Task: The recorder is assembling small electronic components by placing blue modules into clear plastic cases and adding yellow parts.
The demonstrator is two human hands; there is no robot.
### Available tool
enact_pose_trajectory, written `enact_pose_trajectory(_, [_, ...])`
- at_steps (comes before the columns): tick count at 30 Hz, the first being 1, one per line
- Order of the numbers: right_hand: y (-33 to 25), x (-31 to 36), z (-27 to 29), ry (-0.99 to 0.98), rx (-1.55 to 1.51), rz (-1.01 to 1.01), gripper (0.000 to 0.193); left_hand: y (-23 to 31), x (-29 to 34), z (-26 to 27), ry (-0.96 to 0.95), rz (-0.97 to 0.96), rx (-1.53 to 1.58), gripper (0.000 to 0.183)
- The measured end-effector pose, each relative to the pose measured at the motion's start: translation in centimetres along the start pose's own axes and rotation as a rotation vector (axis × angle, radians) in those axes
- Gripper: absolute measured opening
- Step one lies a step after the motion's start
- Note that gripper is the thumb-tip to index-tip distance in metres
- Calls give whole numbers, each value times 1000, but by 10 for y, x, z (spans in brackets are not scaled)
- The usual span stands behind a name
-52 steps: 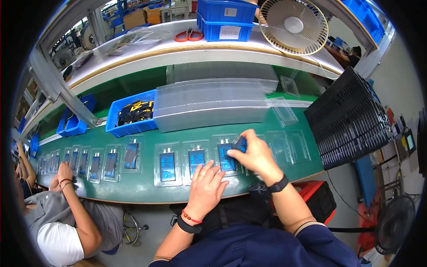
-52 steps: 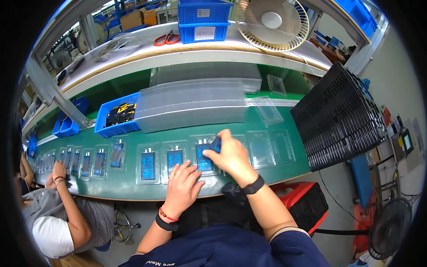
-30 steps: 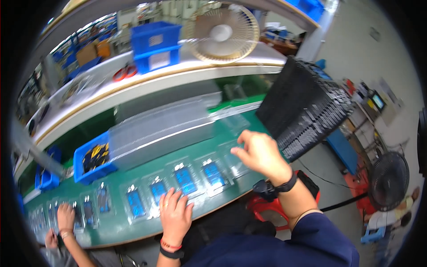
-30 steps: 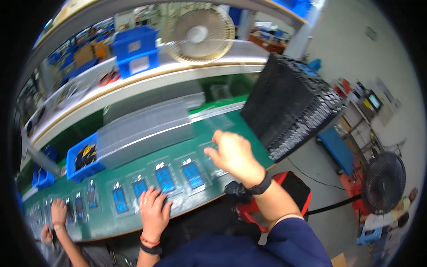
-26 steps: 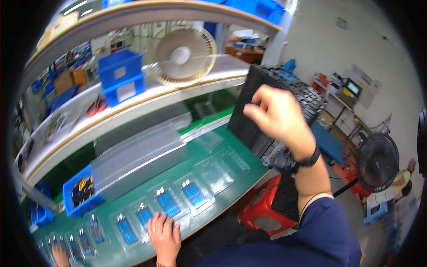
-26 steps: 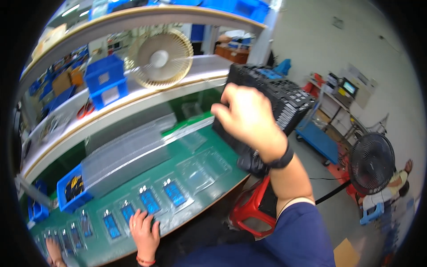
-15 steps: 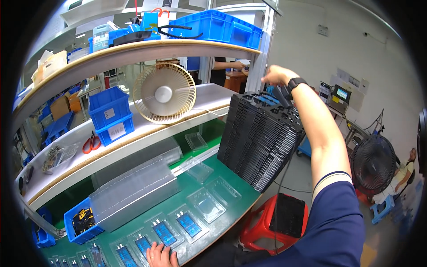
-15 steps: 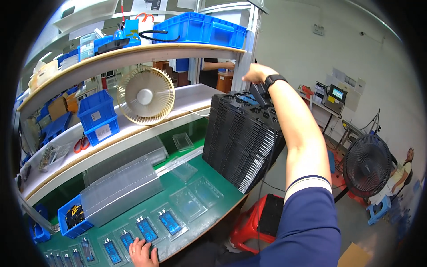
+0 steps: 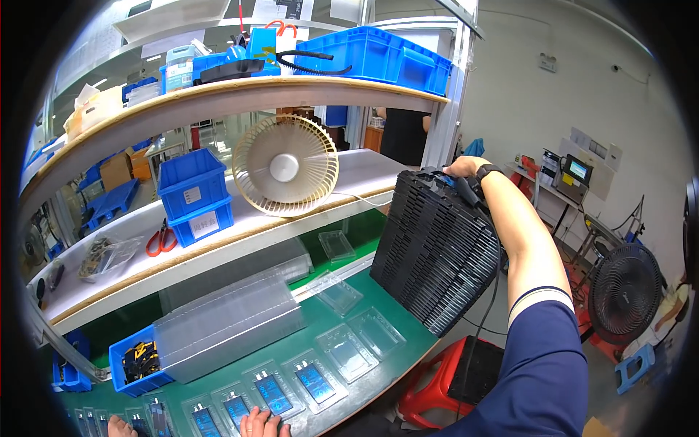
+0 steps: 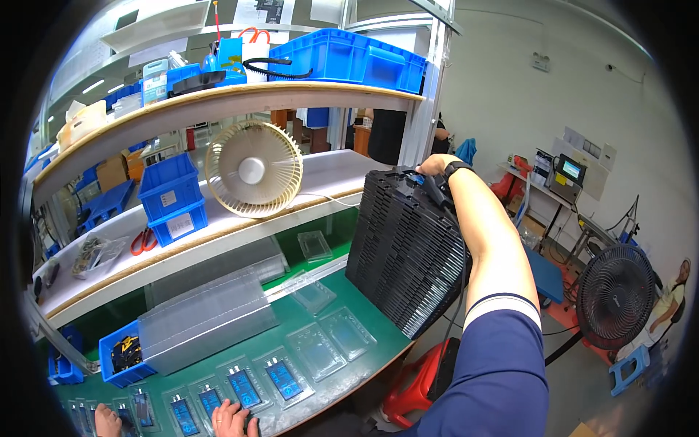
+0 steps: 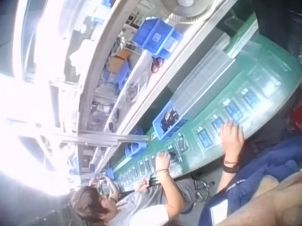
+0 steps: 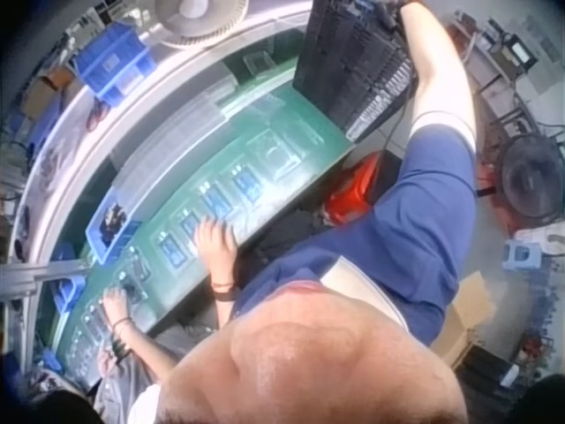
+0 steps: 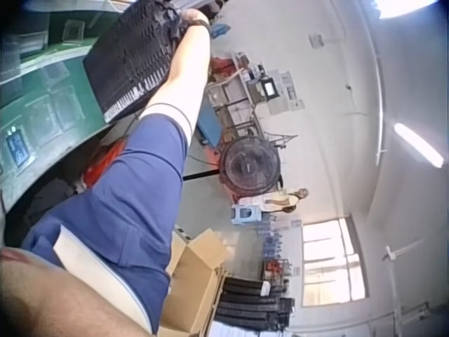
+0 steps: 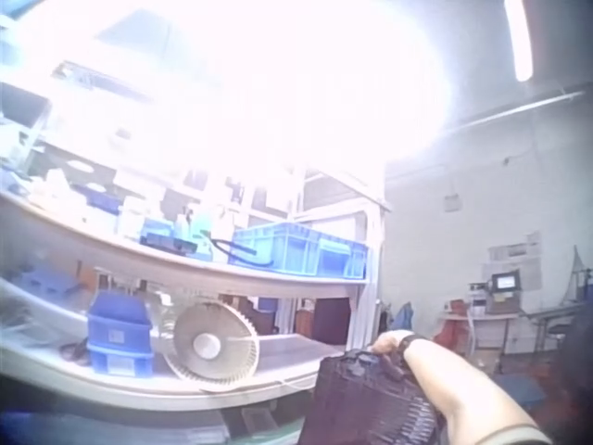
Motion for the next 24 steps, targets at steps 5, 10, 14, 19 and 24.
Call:
enact_pose_trajectory(5, [5,-10,1,90,-67,-54,63,-1,1,1,1,6,2,21])
enact_pose_trajectory(10, [5,-14,-3,109,-173,-4,74,-2,1,0,10,19,-5,21])
enact_pose_trajectory(14, [8,-3,-1,187,-297,-56,79,-1,0,0,8,14,-8,21])
enact_pose_trajectory(19, [-3,9,7,102,-178,65,63,-1,0,0,18,13,-13,21])
enact_pose_trajectory(24, [-16,5,9,117,72,154,62,-10,2,-9,-25,117,19,19])
Point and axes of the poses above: each hand's wrist, its own x-axis away from the middle knuckle, its own z-axis out of the back of the hand, y = z × x, the point moved 3 cm from there along -x, towards the middle knuckle, and after that the axes turned 1 degree about x, right-handed, at the moved point
